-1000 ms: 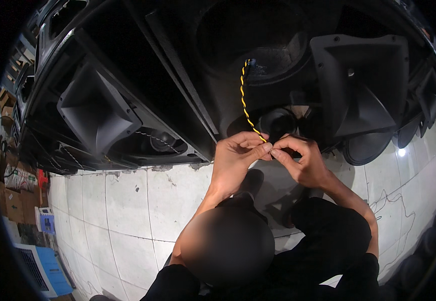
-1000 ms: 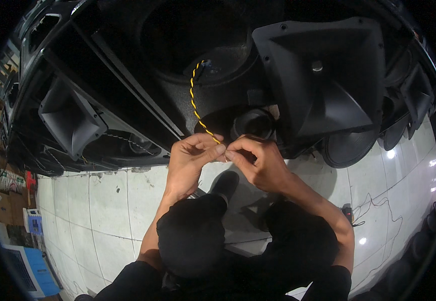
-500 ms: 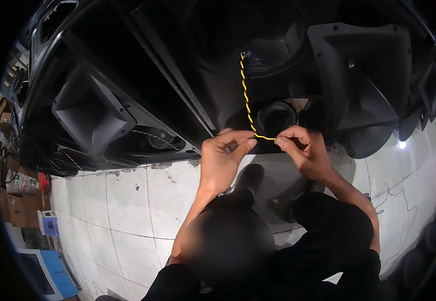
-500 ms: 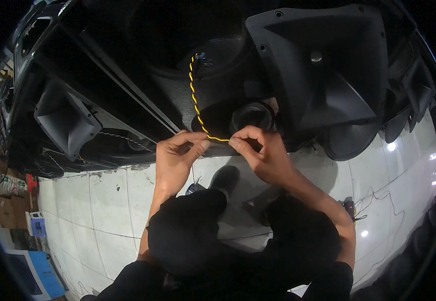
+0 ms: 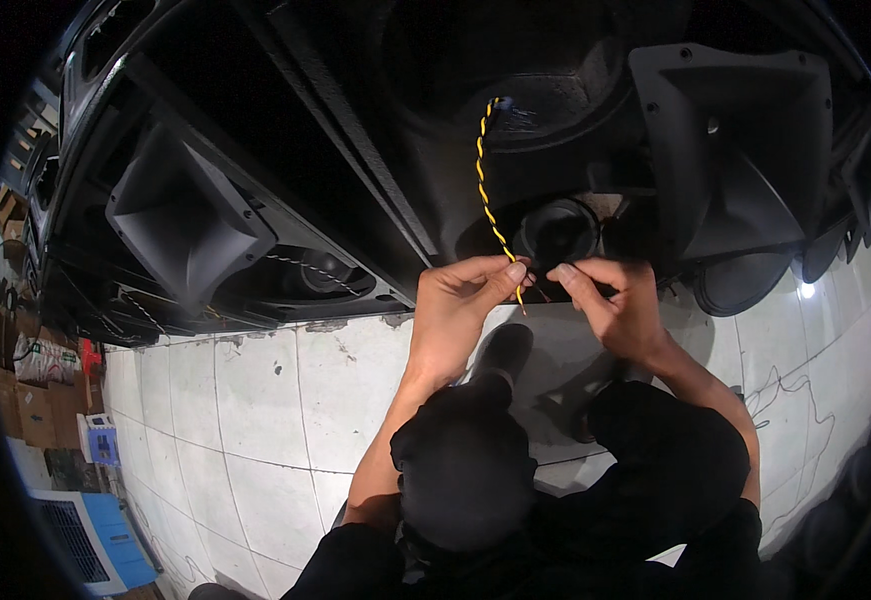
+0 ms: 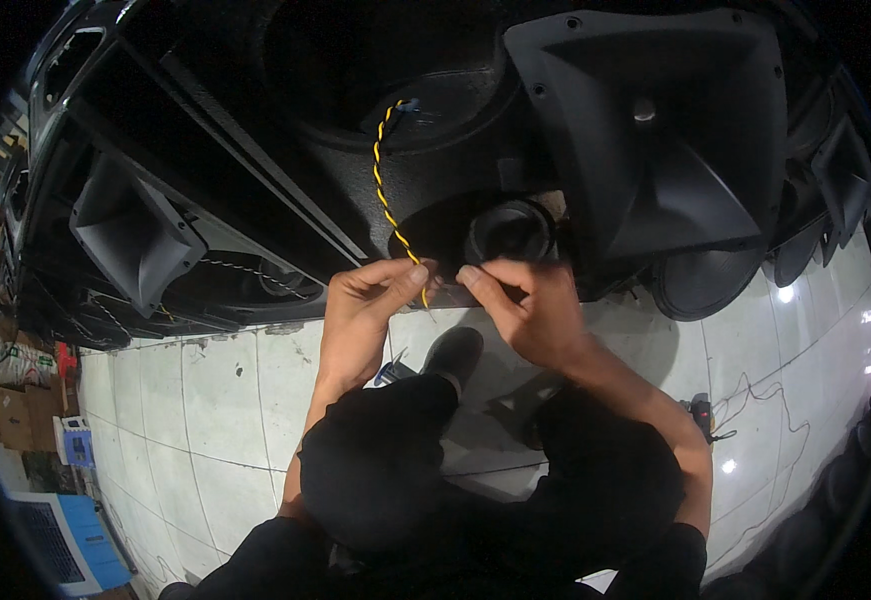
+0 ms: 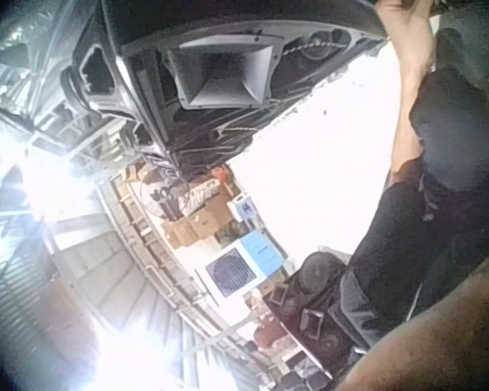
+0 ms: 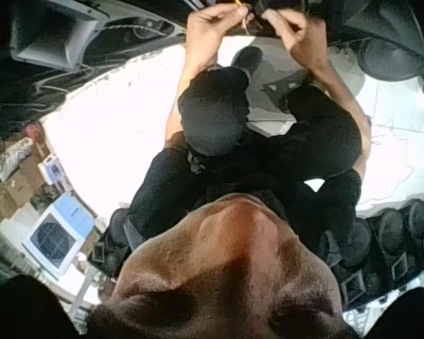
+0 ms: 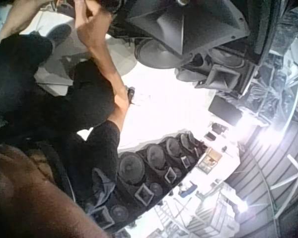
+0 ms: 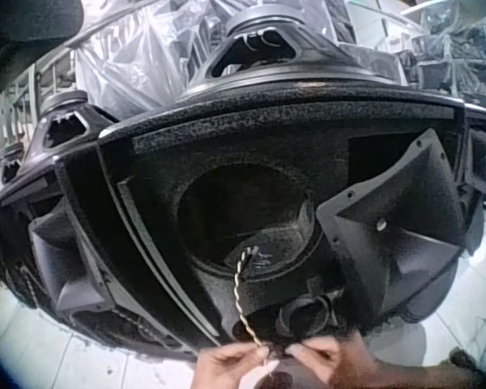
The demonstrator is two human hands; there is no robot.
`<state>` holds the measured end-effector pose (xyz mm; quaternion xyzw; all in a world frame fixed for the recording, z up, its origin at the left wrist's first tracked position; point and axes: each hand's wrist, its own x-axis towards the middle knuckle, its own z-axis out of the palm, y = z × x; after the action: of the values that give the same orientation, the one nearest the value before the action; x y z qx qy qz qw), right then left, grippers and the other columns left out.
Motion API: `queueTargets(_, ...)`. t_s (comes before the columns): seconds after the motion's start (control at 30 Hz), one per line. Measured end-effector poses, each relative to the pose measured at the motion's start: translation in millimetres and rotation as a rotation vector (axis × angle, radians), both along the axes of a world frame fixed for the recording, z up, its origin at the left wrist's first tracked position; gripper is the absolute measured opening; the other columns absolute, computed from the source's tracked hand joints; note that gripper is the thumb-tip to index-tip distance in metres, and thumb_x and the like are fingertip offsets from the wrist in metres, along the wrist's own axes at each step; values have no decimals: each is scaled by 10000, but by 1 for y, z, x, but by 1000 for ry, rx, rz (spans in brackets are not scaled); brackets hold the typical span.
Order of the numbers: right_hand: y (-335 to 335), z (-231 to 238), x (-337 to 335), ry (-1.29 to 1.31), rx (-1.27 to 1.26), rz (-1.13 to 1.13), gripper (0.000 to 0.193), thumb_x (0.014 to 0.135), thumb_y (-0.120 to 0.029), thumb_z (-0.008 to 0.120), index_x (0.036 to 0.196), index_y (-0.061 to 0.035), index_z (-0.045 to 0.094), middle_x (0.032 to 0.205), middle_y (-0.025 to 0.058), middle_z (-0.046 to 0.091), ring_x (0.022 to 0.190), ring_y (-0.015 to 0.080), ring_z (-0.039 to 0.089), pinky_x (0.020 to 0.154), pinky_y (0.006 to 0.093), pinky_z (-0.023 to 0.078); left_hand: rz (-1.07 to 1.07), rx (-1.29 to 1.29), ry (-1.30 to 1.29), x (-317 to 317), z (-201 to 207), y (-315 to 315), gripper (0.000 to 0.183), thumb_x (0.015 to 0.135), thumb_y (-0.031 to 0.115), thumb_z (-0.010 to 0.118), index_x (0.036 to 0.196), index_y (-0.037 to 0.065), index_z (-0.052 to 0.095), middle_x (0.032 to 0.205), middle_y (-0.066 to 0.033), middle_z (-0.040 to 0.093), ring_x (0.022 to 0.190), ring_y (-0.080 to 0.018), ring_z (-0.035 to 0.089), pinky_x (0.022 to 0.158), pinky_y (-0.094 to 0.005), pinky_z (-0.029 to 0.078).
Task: The person counts currency, then works on a speaker enclosure by stripping and soldering wires to a small electronic component. They then connect a speaker to the enclosure using a yellow and black twisted wire.
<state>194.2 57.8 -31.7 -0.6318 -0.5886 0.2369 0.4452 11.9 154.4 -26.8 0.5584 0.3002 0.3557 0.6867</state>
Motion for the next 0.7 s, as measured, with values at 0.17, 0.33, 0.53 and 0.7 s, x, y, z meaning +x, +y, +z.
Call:
queueTargets(0.17, 7, 1, -7, 113, 86, 90, 140, 925, -121, 707, 934, 18, 720, 754, 84, 667, 641, 107, 621, 579, 276, 465, -17, 9, 21, -1, -5, 3, 190, 935, 106, 735, 1047, -46, 757, 898, -117, 752, 841, -137, 680, 835, -276, 538)
queueTargets(0.33, 5, -2, -3, 113, 82, 82, 111, 921, -87, 700, 937, 21, 720, 812, 79, 685, 688, 112, 632, 610, 269, 467, 55, 71, 139, -4, 2, 0, 176, 939, 100, 731, 1026, -51, 756, 865, -103, 741, 822, -129, 672, 821, -267, 532)
queueTargets(0.53, 7, 0, 4, 200, -81, 65, 131, 933, -103, 695, 949, 22, 731, 866, 70, 720, 768, 122, 654, 676, 270, 497, 178, 64, 112, -3, 0, -3, 181, 944, 107, 725, 1026, -53, 745, 845, -93, 729, 810, -124, 659, 803, -262, 508)
queueTargets(0.7, 25, -54, 49, 106, -59, 41, 244, 946, -222, 717, 1083, -26, 763, 1002, 114, 759, 872, 169, 707, 767, 289, 540, 140, 53, 79, -7, 0, 2, 261, 986, 169, 672, 1129, -45, 720, 960, -131, 745, 918, -156, 673, 910, -301, 494)
